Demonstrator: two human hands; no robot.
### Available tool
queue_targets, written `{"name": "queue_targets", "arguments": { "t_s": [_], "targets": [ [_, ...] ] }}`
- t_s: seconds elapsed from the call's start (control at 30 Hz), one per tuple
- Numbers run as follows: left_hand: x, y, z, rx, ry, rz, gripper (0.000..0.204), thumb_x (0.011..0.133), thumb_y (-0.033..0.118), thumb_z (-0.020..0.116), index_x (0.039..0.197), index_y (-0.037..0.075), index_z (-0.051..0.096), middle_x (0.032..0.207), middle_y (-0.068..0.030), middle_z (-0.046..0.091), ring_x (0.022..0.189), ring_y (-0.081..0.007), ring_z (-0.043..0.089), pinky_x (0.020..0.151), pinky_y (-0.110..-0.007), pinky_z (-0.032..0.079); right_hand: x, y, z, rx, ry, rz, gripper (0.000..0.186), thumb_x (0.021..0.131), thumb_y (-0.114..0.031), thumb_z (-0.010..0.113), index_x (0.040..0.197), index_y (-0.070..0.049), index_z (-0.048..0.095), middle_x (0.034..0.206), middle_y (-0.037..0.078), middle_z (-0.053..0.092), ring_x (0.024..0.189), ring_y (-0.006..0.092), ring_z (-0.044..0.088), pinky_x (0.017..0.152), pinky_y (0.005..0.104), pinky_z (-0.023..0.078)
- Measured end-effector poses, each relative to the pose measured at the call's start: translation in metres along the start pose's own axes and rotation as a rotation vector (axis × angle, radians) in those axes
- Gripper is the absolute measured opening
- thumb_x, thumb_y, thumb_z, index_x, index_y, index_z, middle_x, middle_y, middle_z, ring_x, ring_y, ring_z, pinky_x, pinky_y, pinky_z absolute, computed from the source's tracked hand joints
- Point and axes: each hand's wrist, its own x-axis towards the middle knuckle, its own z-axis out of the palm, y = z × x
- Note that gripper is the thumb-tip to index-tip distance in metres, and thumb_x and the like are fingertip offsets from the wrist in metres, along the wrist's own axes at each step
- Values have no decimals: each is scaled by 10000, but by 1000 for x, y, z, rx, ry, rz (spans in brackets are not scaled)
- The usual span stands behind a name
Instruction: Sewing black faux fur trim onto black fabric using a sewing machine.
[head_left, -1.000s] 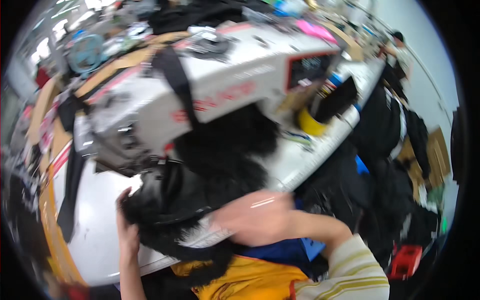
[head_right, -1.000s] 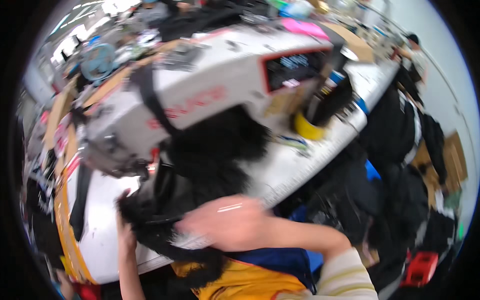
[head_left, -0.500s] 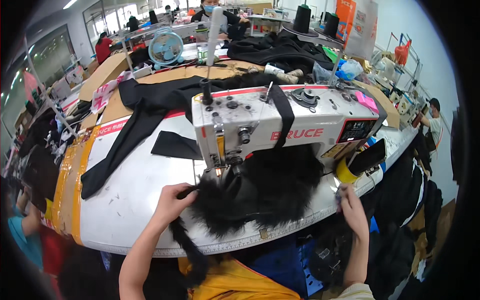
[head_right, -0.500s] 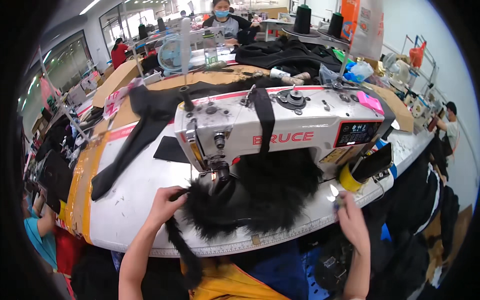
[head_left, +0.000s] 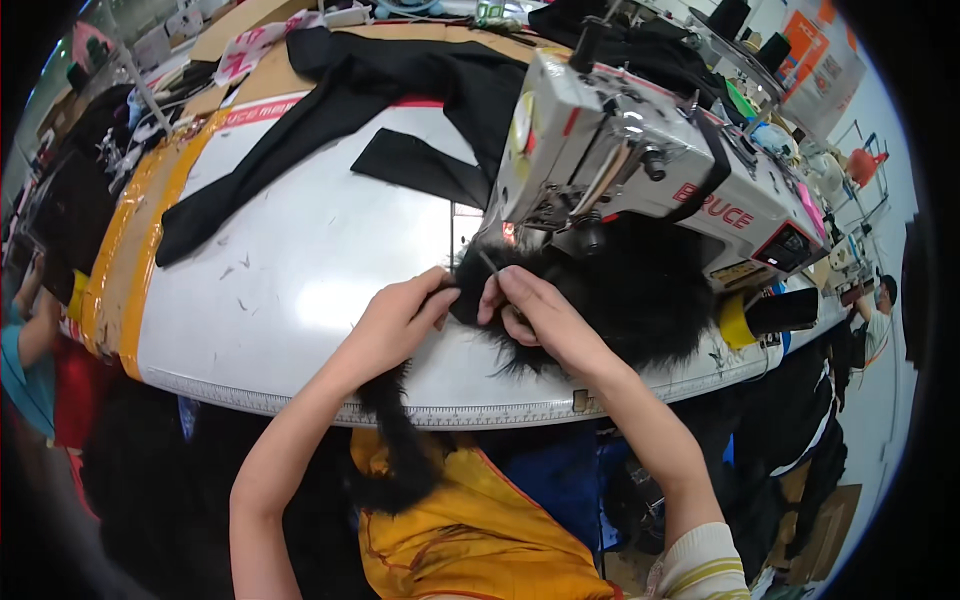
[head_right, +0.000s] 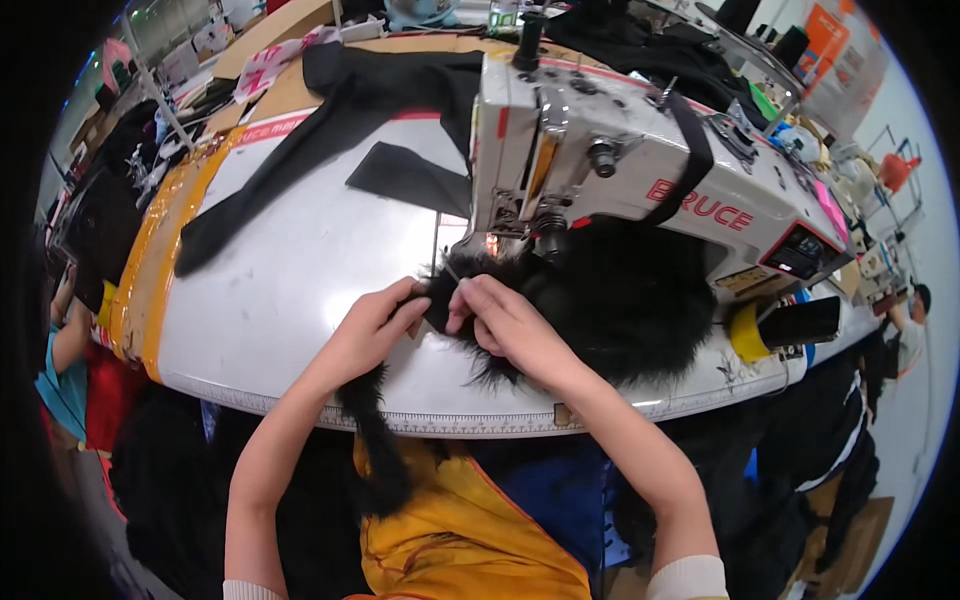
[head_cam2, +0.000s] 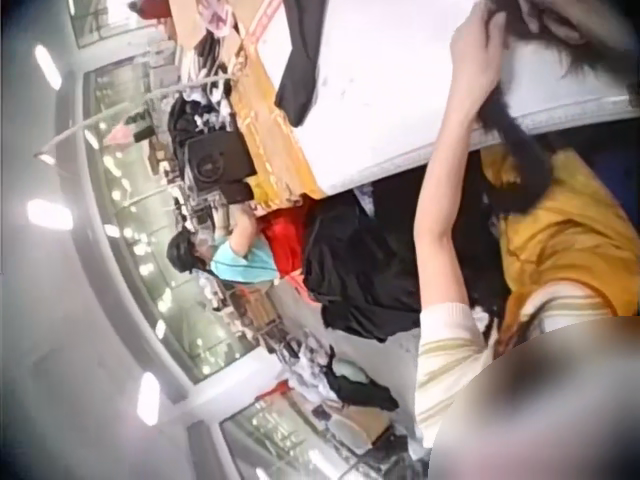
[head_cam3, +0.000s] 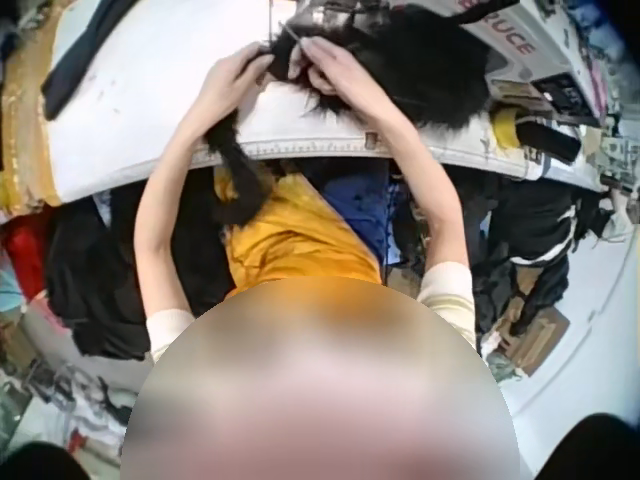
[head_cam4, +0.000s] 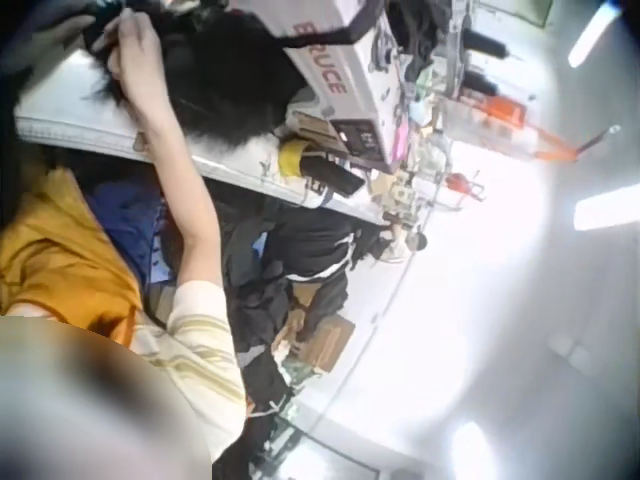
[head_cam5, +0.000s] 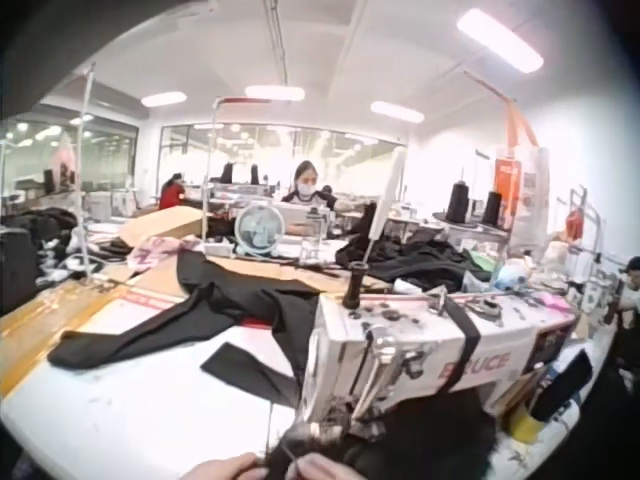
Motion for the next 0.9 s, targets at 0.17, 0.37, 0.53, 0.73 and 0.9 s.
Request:
{"name": "queue_targets", "arguments": {
  "t_s": [0.17, 0.37, 0.53, 0.73, 0.9],
  "targets": [
    [-1, -1, 3, -199, 1, -70, 201, 965, 207, 533, 992, 8, 537, 704, -117, 596, 652, -226, 587, 645, -325, 454, -5, -8, 7, -47, -148, 202, 438, 1036, -417, 359, 1032, -18, 541, 615, -30, 430, 480, 27, 322, 434, 181, 246],
    [-16, 5, 4, -12, 170, -5, 180, 946, 184, 551, 1008, 15, 537, 767, -177, 607, 691, -335, 594, 655, -360, 463, -1, -16, 7, 63, -141, 364, 490, 1025, -455, 371, 1015, 0, 552, 582, -22, 399, 441, 27, 285, 393, 175, 216],
    [-18, 7, 10, 82, 239, 97, 156, 895, 129, 596, 1008, 31, 554, 801, -177, 623, 727, -359, 620, 641, -382, 481, 1, -22, 10, 37, -127, 400, 478, 1025, -447, 383, 995, 2, 547, 578, -32, 376, 437, 28, 264, 390, 184, 200],
    [-27, 4, 17, 338, 272, 331, 198, 797, 65, 648, 987, 70, 595, 810, -118, 647, 696, -296, 652, 590, -372, 506, 2, -8, 6, 119, -69, 368, 363, 1015, -365, 471, 951, -15, 541, 594, -76, 310, 456, 14, 240, 399, 197, 174],
    [-25, -1, 11, 270, 221, 238, 177, 807, 80, 662, 979, 73, 620, 808, -113, 647, 706, -304, 631, 614, -367, 486, -28, -1, -4, -143, -92, 239, 305, 999, -331, 506, 907, -45, 563, 615, -75, 378, 521, 30, 333, 469, 207, 278]
  ]
}}
